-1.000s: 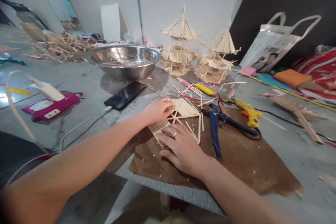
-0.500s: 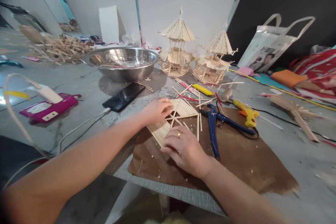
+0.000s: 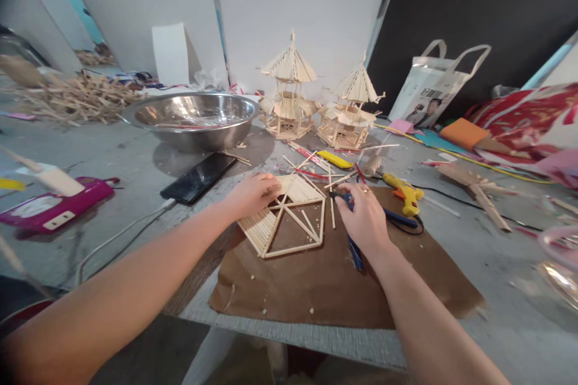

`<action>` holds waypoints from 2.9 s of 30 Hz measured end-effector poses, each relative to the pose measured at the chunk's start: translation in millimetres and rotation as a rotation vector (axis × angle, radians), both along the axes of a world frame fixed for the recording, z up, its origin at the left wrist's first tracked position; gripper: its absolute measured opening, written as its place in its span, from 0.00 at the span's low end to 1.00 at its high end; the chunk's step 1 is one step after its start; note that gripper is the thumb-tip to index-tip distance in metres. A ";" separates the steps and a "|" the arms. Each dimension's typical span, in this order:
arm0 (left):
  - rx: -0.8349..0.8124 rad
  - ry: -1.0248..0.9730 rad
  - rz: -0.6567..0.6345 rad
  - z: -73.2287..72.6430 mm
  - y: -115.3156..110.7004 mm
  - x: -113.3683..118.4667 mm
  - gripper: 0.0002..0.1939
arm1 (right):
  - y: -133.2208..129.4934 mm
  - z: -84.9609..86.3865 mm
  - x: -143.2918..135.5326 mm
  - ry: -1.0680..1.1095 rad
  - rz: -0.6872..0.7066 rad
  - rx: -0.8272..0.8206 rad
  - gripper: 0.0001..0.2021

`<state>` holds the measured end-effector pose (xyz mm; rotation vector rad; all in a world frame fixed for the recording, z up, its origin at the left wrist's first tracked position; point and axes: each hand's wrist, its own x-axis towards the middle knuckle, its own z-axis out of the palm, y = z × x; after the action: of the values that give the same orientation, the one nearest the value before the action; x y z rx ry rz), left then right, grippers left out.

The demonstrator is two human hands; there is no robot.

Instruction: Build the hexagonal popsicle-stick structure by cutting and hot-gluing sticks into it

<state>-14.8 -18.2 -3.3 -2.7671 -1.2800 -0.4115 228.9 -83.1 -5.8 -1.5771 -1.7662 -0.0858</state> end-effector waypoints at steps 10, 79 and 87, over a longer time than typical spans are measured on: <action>-0.023 -0.029 0.051 0.3 3.8 -3.9 0.14 | -8.0 -3.8 -12.0 -0.479 -0.025 -0.224 0.12; -0.071 -0.052 -0.126 1.0 -1.4 -2.2 0.14 | -4.2 0.8 -22.8 -0.516 -0.114 -0.241 0.14; -0.080 -0.054 -0.108 -0.2 -0.2 -2.8 0.15 | -11.4 3.0 -28.2 -0.573 -0.079 -0.278 0.14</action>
<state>-17.7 -18.3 -3.5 -2.9211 -1.1866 -0.4549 200.7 -94.5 -2.8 -1.9598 -2.2222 -0.3760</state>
